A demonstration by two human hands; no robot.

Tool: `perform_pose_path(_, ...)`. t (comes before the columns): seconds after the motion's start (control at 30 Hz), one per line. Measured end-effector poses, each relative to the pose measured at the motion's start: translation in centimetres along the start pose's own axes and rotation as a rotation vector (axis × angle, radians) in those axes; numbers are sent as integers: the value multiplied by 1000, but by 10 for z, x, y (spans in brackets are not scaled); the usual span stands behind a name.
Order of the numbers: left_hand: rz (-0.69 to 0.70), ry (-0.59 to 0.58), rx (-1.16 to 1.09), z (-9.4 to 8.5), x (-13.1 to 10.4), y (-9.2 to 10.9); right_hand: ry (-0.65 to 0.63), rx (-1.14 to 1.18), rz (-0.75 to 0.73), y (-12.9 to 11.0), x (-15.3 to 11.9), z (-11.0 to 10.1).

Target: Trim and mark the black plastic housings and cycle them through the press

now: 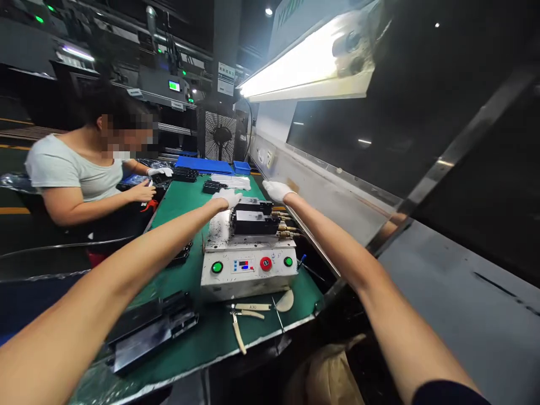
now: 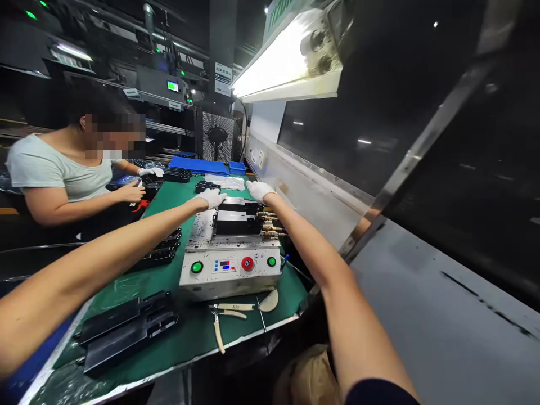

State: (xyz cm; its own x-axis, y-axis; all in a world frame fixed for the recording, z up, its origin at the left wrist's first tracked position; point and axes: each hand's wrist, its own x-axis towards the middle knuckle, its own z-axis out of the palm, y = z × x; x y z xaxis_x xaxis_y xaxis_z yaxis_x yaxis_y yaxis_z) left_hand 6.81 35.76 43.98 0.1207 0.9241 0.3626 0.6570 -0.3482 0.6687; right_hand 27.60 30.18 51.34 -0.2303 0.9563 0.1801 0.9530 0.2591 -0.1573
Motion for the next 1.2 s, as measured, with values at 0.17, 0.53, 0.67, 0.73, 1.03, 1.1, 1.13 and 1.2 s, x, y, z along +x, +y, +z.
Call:
perform_pose_path(0.17, 89, 62, 208, -42, -149, -9, 89, -23, 149, 3, -157, 45)
perform_pose_path(0.53, 291, -25, 301, 39, -273, -65, 89, -46, 370, 6, -256, 172)
perform_pose_path(0.67, 297, 10, 291, 27, -286, -64, 52, 3, 466, 1, -284, 181)
perform_pose_path(0.73, 235, 17, 176, 27, -308, -62, 4, 49, 571, -7, -307, 197)
perform_pose_path(1.03, -343, -345, -452, 121, -426, -31, -56, 422, 731, -29, -341, 272)
perform_pose_path(1.1, -479, -444, -575, 144, -438, -24, -20, 551, 761, -31, -349, 278)
perform_pose_path(1.13, -551, -488, -635, 153, -443, -22, -5, 625, 780, -32, -355, 280)
perform_pose_path(1.2, -690, -562, -745, 166, -449, -20, 16, 786, 809, -36, -372, 283)
